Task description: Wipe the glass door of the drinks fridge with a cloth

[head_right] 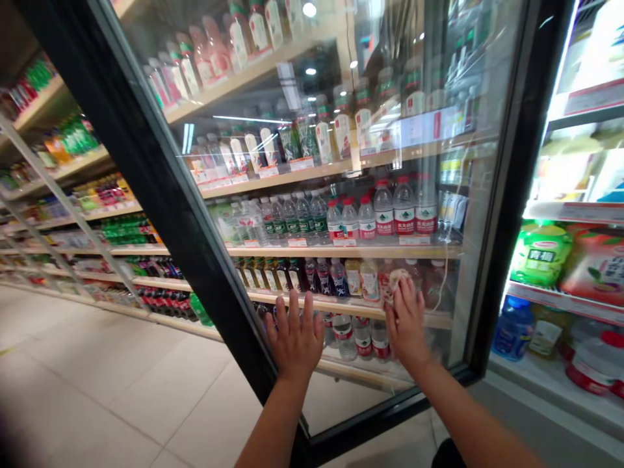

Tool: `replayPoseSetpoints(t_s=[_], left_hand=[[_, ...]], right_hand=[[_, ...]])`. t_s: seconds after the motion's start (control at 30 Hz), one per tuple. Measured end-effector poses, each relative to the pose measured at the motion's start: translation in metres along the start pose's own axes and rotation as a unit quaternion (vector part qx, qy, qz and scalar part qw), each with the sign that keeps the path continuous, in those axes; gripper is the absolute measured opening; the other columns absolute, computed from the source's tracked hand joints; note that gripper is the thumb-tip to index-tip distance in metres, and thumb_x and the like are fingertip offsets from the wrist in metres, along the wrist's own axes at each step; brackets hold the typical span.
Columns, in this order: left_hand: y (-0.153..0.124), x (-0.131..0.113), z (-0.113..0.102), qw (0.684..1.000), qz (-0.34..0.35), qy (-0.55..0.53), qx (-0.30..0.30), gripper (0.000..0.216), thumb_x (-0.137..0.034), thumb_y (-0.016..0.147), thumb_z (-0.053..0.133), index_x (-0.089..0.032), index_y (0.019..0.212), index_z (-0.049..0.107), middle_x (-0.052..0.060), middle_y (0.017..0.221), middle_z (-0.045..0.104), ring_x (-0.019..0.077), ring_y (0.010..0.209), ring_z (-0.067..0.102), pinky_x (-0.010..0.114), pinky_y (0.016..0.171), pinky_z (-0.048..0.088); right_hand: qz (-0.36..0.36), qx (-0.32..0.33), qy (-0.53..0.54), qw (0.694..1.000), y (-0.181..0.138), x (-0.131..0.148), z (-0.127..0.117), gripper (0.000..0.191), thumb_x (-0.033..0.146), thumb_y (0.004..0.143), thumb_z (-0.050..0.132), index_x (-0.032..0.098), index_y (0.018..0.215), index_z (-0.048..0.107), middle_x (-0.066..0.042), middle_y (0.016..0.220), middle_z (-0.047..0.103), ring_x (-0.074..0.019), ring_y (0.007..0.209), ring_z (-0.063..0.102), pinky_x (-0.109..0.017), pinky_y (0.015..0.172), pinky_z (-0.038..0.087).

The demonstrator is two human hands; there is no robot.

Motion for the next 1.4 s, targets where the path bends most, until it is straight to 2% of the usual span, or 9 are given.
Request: replayPoseSetpoints(t_s=[0.13,0.37,0.53,0.6,0.8,0.93,1.03,1.23,1.4], left_hand=[[0.000,0.000,0.000,1.000,0.002,0.001,-0.004,0.062,-0.034,0.094,0.055,-0.022,0.151,0.032,0.009,0.151,0.043,0.0261,0.150,0.017,0.050,0.123,0.013],[-0.001,0.000,0.000,1.000,0.001,-0.002,0.001,0.063,-0.033,0.094,0.055,-0.021,0.151,0.031,0.010,0.154,0.039,0.0274,0.150,0.015,0.050,0.124,0.010],[-0.001,0.000,-0.001,1.000,-0.004,-0.013,0.005,0.062,-0.033,0.094,0.055,-0.021,0.151,0.032,0.010,0.152,0.041,0.0265,0.150,0.015,0.049,0.124,0.010],[-0.001,-0.001,-0.001,1.000,-0.005,-0.016,0.001,0.062,-0.033,0.094,0.054,-0.021,0.151,0.032,0.010,0.152,0.042,0.0262,0.150,0.015,0.049,0.124,0.009],[-0.002,0.000,0.000,1.000,-0.007,-0.022,-0.008,0.061,-0.034,0.094,0.055,-0.021,0.149,0.035,0.008,0.152,0.042,0.0258,0.150,0.016,0.048,0.124,0.010],[-0.004,0.000,0.002,0.999,-0.014,-0.031,-0.002,0.059,-0.034,0.094,0.054,-0.023,0.149,0.036,0.006,0.152,0.042,0.0240,0.150,0.015,0.047,0.124,0.008],[-0.006,-0.001,0.003,0.999,-0.015,-0.034,-0.001,0.057,-0.034,0.095,0.053,-0.023,0.148,0.037,0.005,0.152,0.041,0.0235,0.151,0.015,0.047,0.124,0.007],[-0.006,-0.002,0.002,0.999,-0.018,-0.042,-0.002,0.055,-0.033,0.093,0.056,-0.022,0.145,0.044,0.005,0.151,0.044,0.0238,0.151,0.014,0.046,0.125,0.006],[-0.007,-0.003,0.003,0.999,-0.016,-0.041,-0.001,0.054,-0.034,0.092,0.057,-0.023,0.144,0.045,0.004,0.152,0.044,0.0233,0.151,0.014,0.046,0.125,0.006]], right_hand=[[0.013,0.025,-0.027,0.999,-0.048,-0.022,0.007,0.061,0.022,0.098,0.044,0.020,0.155,0.023,-0.024,0.157,0.033,-0.0291,0.150,0.026,-0.061,0.115,0.030],[0.188,-0.020,-0.008,0.982,0.015,-0.070,-0.010,0.062,0.043,0.098,0.036,0.010,0.151,0.034,-0.023,0.159,0.028,-0.0344,0.149,0.027,-0.061,0.117,0.027],[0.290,-0.009,0.023,0.957,-0.020,-0.085,-0.010,0.069,0.045,0.097,0.031,0.002,0.151,0.029,-0.026,0.159,0.024,-0.0369,0.150,0.023,-0.061,0.119,0.024],[0.303,-0.012,0.013,0.953,-0.015,-0.091,-0.014,0.070,0.044,0.097,0.030,-0.001,0.150,0.031,-0.028,0.158,0.026,-0.0377,0.149,0.022,-0.061,0.119,0.023],[0.180,-0.056,-0.007,0.982,0.076,-0.068,-0.028,0.065,0.043,0.097,0.037,0.006,0.151,0.034,-0.023,0.159,0.029,-0.0360,0.148,0.027,-0.057,0.120,0.025],[0.079,-0.037,0.004,0.996,0.062,-0.022,-0.014,0.060,0.034,0.099,0.038,0.017,0.156,0.024,-0.017,0.162,0.025,-0.0312,0.151,0.021,-0.061,0.118,0.027],[0.056,-0.034,0.009,0.998,0.056,-0.001,-0.007,0.062,0.030,0.100,0.040,0.022,0.157,0.018,-0.015,0.163,0.022,-0.0293,0.152,0.019,-0.060,0.118,0.027],[-0.007,-0.051,0.015,0.999,0.112,0.037,-0.013,0.061,0.029,0.100,0.040,0.025,0.157,0.020,-0.013,0.163,0.024,-0.0285,0.152,0.018,-0.060,0.119,0.023],[-0.101,0.000,0.002,0.995,0.061,0.075,0.004,0.068,0.016,0.097,0.043,0.027,0.158,0.013,-0.014,0.162,0.027,-0.0279,0.152,0.018,-0.058,0.119,0.024]])
Point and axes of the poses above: each hand's wrist, its own y-axis towards the middle knuckle, its own z-axis out of the palm, x = y × z, the point moved 3 cm from there along y, towards the middle knuckle
